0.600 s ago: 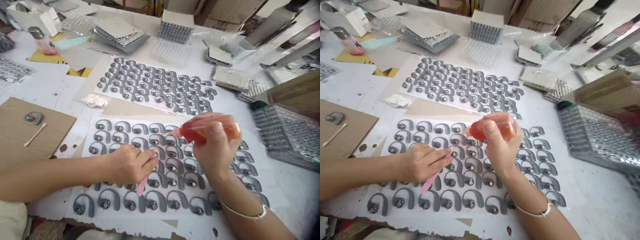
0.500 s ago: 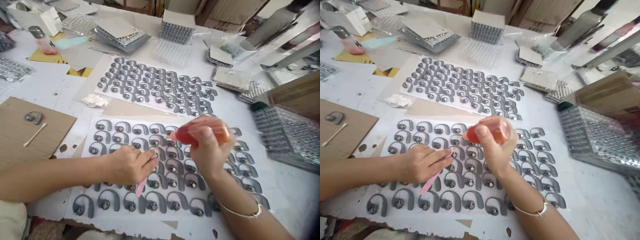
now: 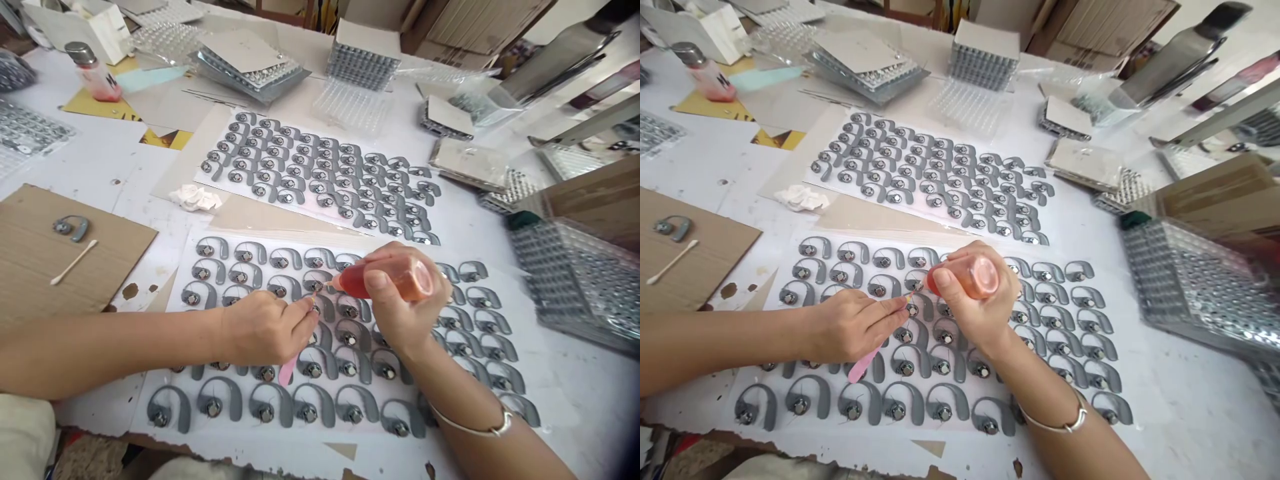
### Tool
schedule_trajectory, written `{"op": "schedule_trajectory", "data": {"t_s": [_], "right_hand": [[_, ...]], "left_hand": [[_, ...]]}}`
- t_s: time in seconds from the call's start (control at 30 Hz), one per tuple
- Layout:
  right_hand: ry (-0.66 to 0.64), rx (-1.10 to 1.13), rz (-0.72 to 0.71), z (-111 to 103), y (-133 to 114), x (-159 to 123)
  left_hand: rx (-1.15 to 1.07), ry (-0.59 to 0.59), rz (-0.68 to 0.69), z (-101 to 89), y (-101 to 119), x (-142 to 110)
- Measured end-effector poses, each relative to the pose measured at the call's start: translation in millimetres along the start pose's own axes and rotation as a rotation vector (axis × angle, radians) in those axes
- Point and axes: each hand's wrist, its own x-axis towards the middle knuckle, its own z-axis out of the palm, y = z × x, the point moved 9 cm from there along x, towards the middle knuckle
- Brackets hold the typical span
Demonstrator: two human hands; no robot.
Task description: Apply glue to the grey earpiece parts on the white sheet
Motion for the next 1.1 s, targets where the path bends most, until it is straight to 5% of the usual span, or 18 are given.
{"op": "schedule_trajectory", "data": {"t_s": [1.1], "right_hand": [[-0.160,-0.011,-0.146,23,-19,-3]], "left_hand": [[0.038,-0.137,-0.002,15.8,3,0]]}}
